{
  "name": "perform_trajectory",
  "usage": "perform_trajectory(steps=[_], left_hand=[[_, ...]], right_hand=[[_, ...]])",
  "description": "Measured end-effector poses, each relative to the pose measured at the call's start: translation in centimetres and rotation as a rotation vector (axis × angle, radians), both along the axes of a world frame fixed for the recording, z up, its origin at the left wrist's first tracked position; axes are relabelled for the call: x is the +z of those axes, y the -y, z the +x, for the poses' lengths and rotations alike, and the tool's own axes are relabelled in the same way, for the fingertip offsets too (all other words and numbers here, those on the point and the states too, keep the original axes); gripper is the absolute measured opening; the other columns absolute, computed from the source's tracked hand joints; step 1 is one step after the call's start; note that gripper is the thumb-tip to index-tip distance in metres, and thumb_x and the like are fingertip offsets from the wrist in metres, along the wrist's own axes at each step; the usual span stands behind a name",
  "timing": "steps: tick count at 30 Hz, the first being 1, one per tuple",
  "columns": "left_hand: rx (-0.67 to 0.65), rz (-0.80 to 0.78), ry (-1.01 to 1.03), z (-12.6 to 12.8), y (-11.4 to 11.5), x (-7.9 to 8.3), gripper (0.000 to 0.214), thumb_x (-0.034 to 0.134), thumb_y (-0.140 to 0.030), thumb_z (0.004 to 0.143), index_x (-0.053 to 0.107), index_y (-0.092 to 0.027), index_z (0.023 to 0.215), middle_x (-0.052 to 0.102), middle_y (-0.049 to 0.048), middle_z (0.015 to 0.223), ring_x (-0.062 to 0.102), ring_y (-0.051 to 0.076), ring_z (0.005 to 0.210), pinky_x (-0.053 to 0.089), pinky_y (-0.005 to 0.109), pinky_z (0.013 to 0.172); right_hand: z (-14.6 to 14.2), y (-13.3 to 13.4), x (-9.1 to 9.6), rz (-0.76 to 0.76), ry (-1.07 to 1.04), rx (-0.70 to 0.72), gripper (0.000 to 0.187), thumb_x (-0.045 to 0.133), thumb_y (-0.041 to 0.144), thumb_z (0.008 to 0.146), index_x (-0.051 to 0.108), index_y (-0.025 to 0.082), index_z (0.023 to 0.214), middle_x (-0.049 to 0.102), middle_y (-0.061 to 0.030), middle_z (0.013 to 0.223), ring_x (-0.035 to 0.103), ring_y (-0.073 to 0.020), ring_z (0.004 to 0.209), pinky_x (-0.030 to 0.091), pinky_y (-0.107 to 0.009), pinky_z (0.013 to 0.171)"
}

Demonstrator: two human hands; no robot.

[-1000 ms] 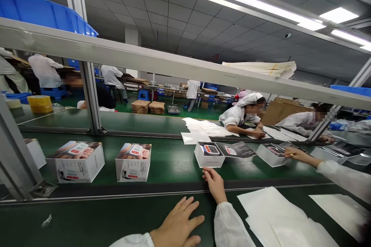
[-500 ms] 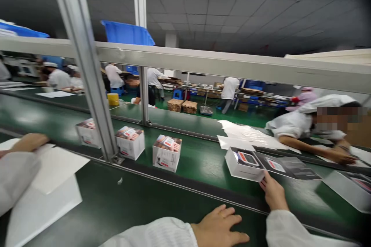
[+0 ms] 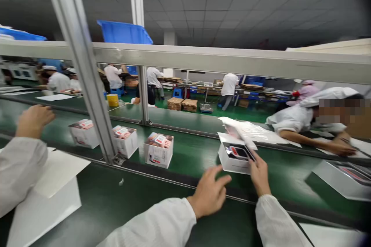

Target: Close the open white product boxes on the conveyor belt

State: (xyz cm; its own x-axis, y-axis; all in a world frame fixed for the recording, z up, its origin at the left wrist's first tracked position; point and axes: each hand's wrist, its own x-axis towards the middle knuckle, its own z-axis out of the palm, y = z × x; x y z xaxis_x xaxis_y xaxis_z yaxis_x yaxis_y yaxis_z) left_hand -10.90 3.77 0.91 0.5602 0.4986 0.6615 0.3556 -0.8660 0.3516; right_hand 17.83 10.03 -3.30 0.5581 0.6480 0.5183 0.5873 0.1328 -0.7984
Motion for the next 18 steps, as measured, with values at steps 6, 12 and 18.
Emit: perform_trajectory(steps=[6,12,18], left_hand=[[0.104,-0.210,-0.040,1.4,-7.7,2.0,0.075,0.051,-0.009,0.082,0.028,-0.017,0.153,0.021,0.0152,0.160,0.014,0.034,0.149,0.022,0.057,0.118],[0.013,-0.333,-0.171,2.2,-9.8,-1.2,0.082,0.054,-0.006,0.078,0.026,-0.014,0.154,0.045,0.0184,0.146,0.047,0.028,0.133,0.041,0.042,0.111],[0.009,-0.208,-0.268,-1.5,-9.2,1.4,0.099,0.071,-0.005,0.072,0.023,-0.028,0.155,-0.001,0.0124,0.163,-0.003,0.042,0.148,0.017,0.059,0.117]], right_hand=[[-3.2,1.3,0.6,-0.166,-0.041,0.229,0.058,0.050,0.061,0.083,0.065,0.025,0.126,0.041,-0.0096,0.150,0.032,-0.0299,0.142,0.025,-0.046,0.117],[-5.4,0.9,1.3,-0.158,-0.188,0.247,0.057,0.052,0.064,0.084,0.063,0.026,0.125,0.058,-0.0087,0.134,0.052,-0.0295,0.121,0.036,-0.046,0.107],[-6.7,0.0,2.7,-0.098,-0.368,0.311,0.062,0.052,0.071,0.082,0.064,0.023,0.120,0.066,-0.0079,0.117,0.058,-0.0258,0.106,0.044,-0.039,0.094]])
